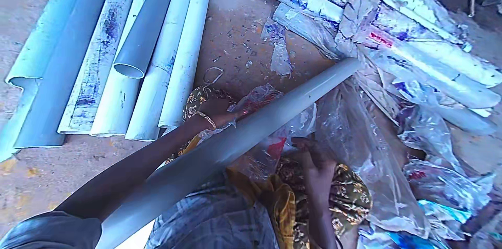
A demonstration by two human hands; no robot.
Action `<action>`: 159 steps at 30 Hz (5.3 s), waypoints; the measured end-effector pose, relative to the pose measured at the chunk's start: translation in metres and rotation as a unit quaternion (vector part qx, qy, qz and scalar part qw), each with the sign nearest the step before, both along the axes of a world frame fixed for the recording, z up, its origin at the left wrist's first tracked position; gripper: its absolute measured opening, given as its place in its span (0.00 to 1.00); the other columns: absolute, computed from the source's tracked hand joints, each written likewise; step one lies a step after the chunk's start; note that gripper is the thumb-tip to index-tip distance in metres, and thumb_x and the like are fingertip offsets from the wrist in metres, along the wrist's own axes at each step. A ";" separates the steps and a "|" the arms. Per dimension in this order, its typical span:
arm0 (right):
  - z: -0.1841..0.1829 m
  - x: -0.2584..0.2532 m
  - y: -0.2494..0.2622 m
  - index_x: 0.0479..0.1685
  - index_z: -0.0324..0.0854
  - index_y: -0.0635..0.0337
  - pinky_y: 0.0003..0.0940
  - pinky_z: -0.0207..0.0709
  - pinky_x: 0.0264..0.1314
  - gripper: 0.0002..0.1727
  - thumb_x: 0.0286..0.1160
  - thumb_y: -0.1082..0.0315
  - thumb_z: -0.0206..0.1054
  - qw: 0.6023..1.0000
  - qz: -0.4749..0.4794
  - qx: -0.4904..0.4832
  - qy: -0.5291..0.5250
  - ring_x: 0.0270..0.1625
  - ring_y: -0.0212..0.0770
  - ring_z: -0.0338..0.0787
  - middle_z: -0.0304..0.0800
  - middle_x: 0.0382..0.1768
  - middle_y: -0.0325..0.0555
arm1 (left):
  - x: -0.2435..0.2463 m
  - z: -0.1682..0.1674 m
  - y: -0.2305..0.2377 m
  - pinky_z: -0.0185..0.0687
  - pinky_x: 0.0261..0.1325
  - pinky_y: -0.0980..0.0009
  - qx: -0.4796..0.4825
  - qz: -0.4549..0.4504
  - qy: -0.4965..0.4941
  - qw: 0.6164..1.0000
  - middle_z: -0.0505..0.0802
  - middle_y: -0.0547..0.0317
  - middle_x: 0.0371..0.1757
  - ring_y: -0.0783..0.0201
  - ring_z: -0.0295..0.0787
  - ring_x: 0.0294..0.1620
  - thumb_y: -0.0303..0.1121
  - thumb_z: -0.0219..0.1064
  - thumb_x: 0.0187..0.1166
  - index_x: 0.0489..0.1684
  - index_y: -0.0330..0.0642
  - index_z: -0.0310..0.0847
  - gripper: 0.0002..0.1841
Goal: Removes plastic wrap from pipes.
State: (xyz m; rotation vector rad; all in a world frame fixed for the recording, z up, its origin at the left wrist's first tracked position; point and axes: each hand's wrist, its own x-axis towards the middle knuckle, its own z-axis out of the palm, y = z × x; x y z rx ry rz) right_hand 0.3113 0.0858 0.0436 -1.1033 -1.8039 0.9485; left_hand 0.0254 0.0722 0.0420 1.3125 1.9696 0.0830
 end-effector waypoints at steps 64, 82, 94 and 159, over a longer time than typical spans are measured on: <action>-0.074 -0.076 -0.001 0.42 0.94 0.58 0.49 0.81 0.64 0.31 0.76 0.39 0.59 0.926 0.212 0.192 -0.246 0.63 0.55 0.92 0.97 0.49 0.49 | 0.064 -0.078 0.063 0.73 0.71 0.36 -0.095 -0.117 0.042 0.988 0.88 0.29 0.65 0.31 0.83 0.71 0.40 0.46 0.97 0.74 0.32 0.74 0.23; -0.080 -0.057 -0.016 0.47 0.94 0.54 0.54 0.57 0.85 0.21 0.84 0.60 0.53 0.952 0.114 0.174 -0.223 0.72 0.52 0.85 0.95 0.59 0.45 | 0.045 -0.068 0.086 0.78 0.54 0.37 0.091 -0.067 -0.087 0.990 0.91 0.36 0.40 0.37 0.90 0.48 0.40 0.61 0.90 0.38 0.28 0.87 0.20; -0.086 -0.017 -0.029 0.59 0.74 0.85 0.17 0.78 0.60 0.19 0.77 0.74 0.61 0.966 -0.183 -0.131 0.127 0.55 0.24 0.85 0.84 0.52 0.56 | 0.134 0.036 0.054 0.77 0.59 0.42 0.127 -0.189 -0.096 0.969 0.92 0.36 0.47 0.40 0.89 0.56 0.37 0.51 0.94 0.48 0.28 0.88 0.21; -0.089 -0.052 0.139 0.94 0.37 0.64 0.56 0.74 0.73 0.61 0.68 0.54 0.81 0.856 -0.294 -0.374 0.204 0.71 0.60 0.83 0.79 0.71 0.72 | 0.114 0.028 0.187 0.72 0.36 0.57 0.230 0.091 0.007 0.969 0.78 0.50 0.23 0.57 0.70 0.23 0.51 0.62 0.88 0.32 0.31 0.81 0.27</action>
